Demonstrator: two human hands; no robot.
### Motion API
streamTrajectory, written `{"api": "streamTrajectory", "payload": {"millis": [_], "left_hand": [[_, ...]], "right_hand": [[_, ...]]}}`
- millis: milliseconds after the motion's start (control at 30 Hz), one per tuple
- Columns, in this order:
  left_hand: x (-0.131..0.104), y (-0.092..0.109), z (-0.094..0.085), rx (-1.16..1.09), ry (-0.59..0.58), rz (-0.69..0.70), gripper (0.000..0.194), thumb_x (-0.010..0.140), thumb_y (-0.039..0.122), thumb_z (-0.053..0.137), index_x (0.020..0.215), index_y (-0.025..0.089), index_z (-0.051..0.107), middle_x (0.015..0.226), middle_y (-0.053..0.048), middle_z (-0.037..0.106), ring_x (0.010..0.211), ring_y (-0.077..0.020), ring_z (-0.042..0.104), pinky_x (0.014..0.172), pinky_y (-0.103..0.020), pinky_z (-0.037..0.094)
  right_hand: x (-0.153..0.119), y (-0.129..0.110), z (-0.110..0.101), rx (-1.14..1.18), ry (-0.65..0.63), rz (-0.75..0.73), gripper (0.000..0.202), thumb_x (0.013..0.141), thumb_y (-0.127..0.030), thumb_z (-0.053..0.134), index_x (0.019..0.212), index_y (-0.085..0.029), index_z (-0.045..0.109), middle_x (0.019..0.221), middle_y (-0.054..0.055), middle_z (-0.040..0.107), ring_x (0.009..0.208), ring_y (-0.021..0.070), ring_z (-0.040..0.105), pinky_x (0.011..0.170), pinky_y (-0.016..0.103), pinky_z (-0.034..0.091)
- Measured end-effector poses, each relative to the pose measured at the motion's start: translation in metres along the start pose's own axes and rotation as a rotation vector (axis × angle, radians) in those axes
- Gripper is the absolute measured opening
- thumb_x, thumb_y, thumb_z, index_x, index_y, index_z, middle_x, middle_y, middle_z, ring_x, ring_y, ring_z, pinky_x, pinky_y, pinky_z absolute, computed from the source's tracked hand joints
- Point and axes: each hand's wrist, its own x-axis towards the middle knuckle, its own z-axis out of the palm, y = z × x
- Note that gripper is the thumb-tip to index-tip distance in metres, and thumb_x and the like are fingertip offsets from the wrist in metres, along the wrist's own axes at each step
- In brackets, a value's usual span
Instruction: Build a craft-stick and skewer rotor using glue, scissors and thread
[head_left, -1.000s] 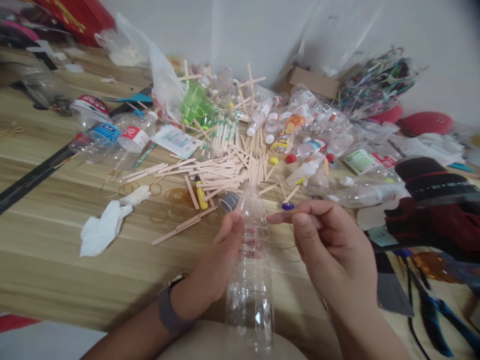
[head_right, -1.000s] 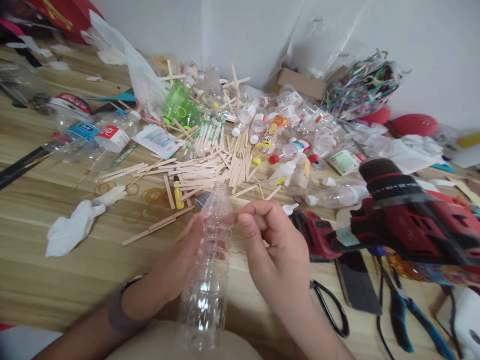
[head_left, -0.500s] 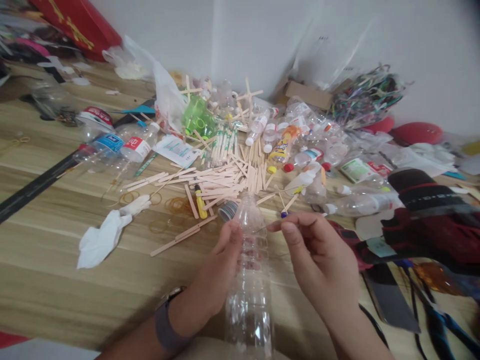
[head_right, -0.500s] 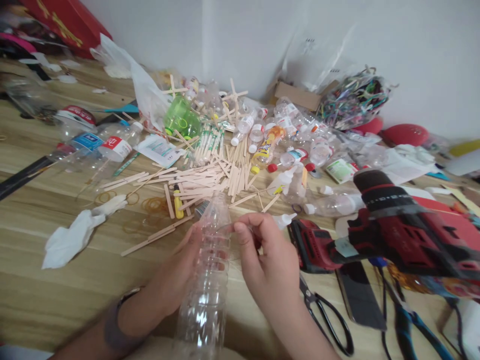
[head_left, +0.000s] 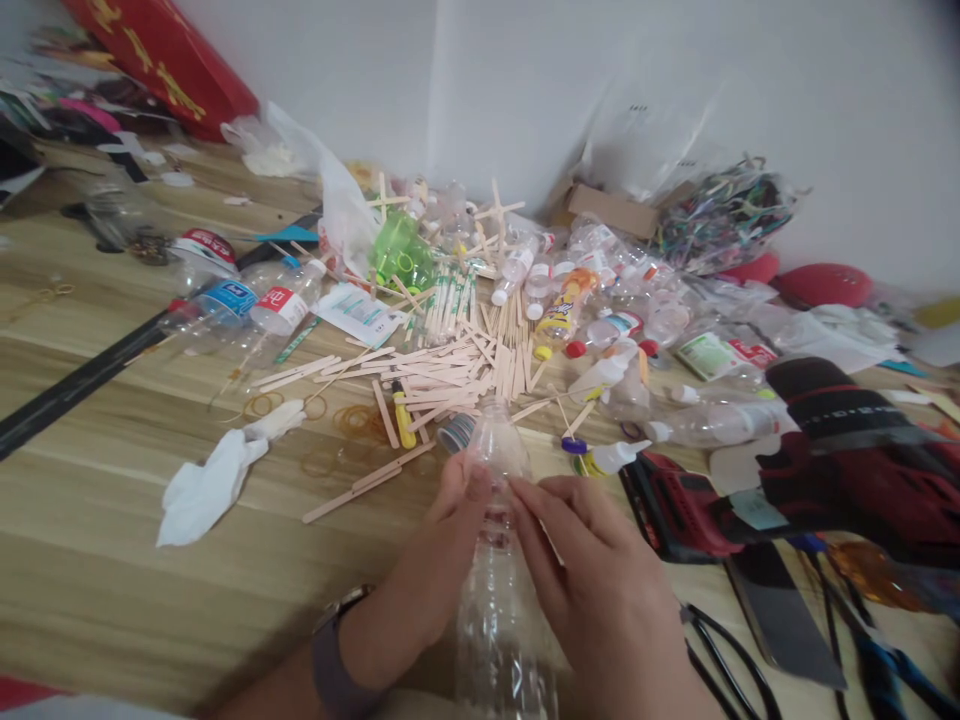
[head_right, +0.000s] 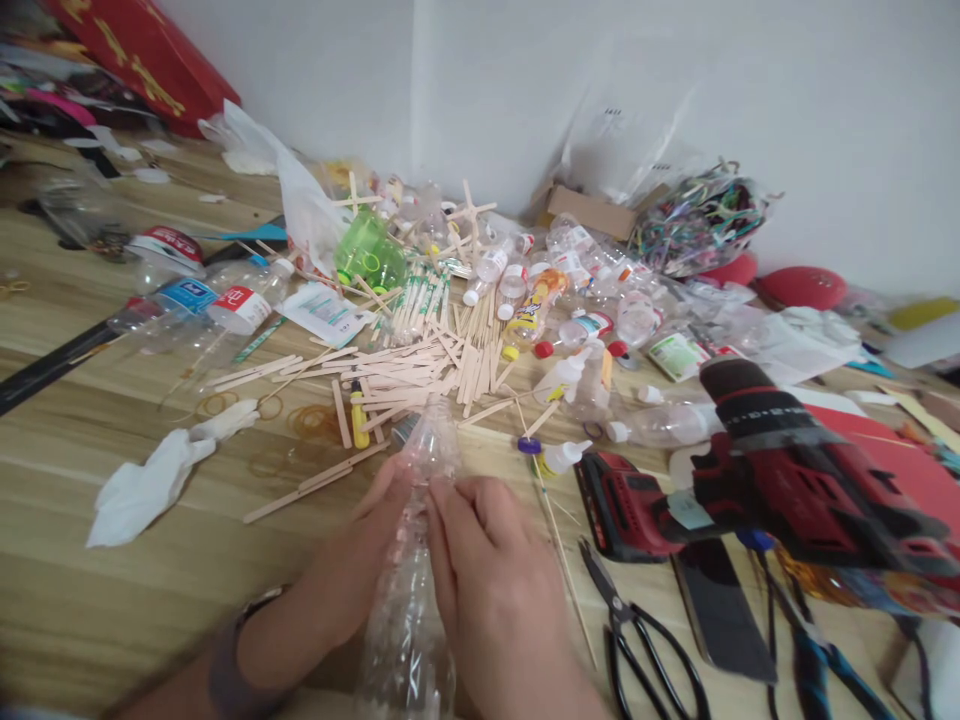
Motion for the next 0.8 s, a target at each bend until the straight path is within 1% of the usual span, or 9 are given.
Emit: {"api": "streamTrajectory", "payload": {"millis": [100, 233, 300, 400, 467, 567, 633, 733, 800], "left_hand": [[-0.002, -0.001, -0.001, 0.046, -0.047, -0.006, 0.05, 0.093, 0.057, 0.047, 0.133, 0.026, 0.046, 0.126, -0.004, 0.063, 0.117, -0.0211, 0.057, 0.1, -0.031, 0.043], [-0.003, 0.003, 0.0, 0.079, -0.048, -0.001, 0.051, 0.095, 0.055, 0.044, 0.137, 0.026, 0.039, 0.133, -0.005, 0.058, 0.121, -0.0218, 0.055, 0.099, -0.032, 0.044], [-0.003, 0.005, 0.001, 0.135, -0.039, 0.019, 0.052, 0.095, 0.056, 0.044, 0.136, 0.025, 0.04, 0.134, -0.006, 0.057, 0.123, -0.0231, 0.053, 0.1, -0.033, 0.043], [-0.003, 0.008, 0.002, 0.207, -0.014, 0.04, 0.055, 0.094, 0.057, 0.045, 0.137, 0.023, 0.039, 0.136, -0.008, 0.056, 0.124, -0.0247, 0.052, 0.103, -0.036, 0.041], [-0.004, 0.008, 0.002, 0.229, -0.014, 0.054, 0.058, 0.093, 0.058, 0.045, 0.137, 0.022, 0.037, 0.136, -0.01, 0.055, 0.124, -0.0256, 0.053, 0.103, -0.037, 0.04], [-0.005, 0.006, 0.0, 0.23, -0.079, 0.12, 0.061, 0.092, 0.06, 0.045, 0.139, 0.022, 0.034, 0.132, -0.011, 0.058, 0.126, -0.0271, 0.051, 0.102, -0.039, 0.041], [-0.004, 0.004, -0.002, 0.217, -0.124, 0.151, 0.066, 0.089, 0.06, 0.052, 0.139, 0.022, 0.033, 0.13, -0.012, 0.058, 0.125, -0.0278, 0.051, 0.102, -0.04, 0.041], [-0.001, 0.002, -0.001, 0.135, -0.166, 0.142, 0.072, 0.08, 0.054, 0.068, 0.134, 0.02, 0.035, 0.127, -0.012, 0.06, 0.119, -0.0274, 0.056, 0.101, -0.039, 0.042], [0.001, 0.001, 0.0, 0.055, -0.162, 0.116, 0.068, 0.078, 0.048, 0.072, 0.131, 0.02, 0.04, 0.124, -0.011, 0.062, 0.116, -0.0265, 0.058, 0.097, -0.038, 0.045]], "right_hand": [[-0.001, -0.005, -0.001, 0.071, -0.036, 0.07, 0.02, 0.095, -0.018, 0.049, 0.095, -0.016, 0.069, 0.078, 0.005, 0.059, 0.063, 0.0137, 0.06, 0.053, 0.023, 0.049], [0.002, -0.002, -0.002, 0.132, -0.058, 0.122, 0.021, 0.093, -0.015, 0.049, 0.106, -0.018, 0.065, 0.078, 0.003, 0.063, 0.068, 0.0148, 0.063, 0.06, 0.024, 0.05], [0.005, 0.002, -0.002, 0.208, -0.066, 0.215, 0.017, 0.089, -0.015, 0.054, 0.103, -0.02, 0.063, 0.075, 0.0, 0.063, 0.066, 0.0145, 0.062, 0.058, 0.024, 0.048], [0.009, 0.009, 0.0, 0.412, -0.137, 0.422, 0.007, 0.085, -0.021, 0.061, 0.091, -0.022, 0.06, 0.066, -0.003, 0.057, 0.057, 0.0132, 0.056, 0.053, 0.023, 0.044], [0.01, 0.015, 0.002, 0.561, -0.174, 0.547, 0.012, 0.082, -0.029, 0.065, 0.089, -0.023, 0.058, 0.065, -0.004, 0.054, 0.058, 0.0134, 0.053, 0.053, 0.024, 0.043], [0.009, 0.022, 0.01, 0.72, -0.154, 0.647, 0.027, 0.077, -0.039, 0.072, 0.092, -0.023, 0.055, 0.078, -0.001, 0.057, 0.067, 0.0149, 0.054, 0.059, 0.026, 0.046], [0.005, 0.025, 0.017, 0.773, -0.128, 0.667, 0.035, 0.077, -0.044, 0.073, 0.098, -0.024, 0.054, 0.093, 0.003, 0.06, 0.079, 0.0176, 0.057, 0.066, 0.029, 0.048], [-0.002, 0.025, 0.03, 0.838, -0.058, 0.687, 0.044, 0.077, -0.051, 0.072, 0.107, -0.025, 0.053, 0.108, 0.007, 0.06, 0.097, 0.0222, 0.058, 0.075, 0.033, 0.05], [-0.008, 0.024, 0.036, 0.933, -0.017, 0.729, 0.044, 0.082, -0.055, 0.066, 0.111, -0.026, 0.052, 0.111, 0.007, 0.06, 0.102, 0.0229, 0.058, 0.079, 0.035, 0.05]]}}
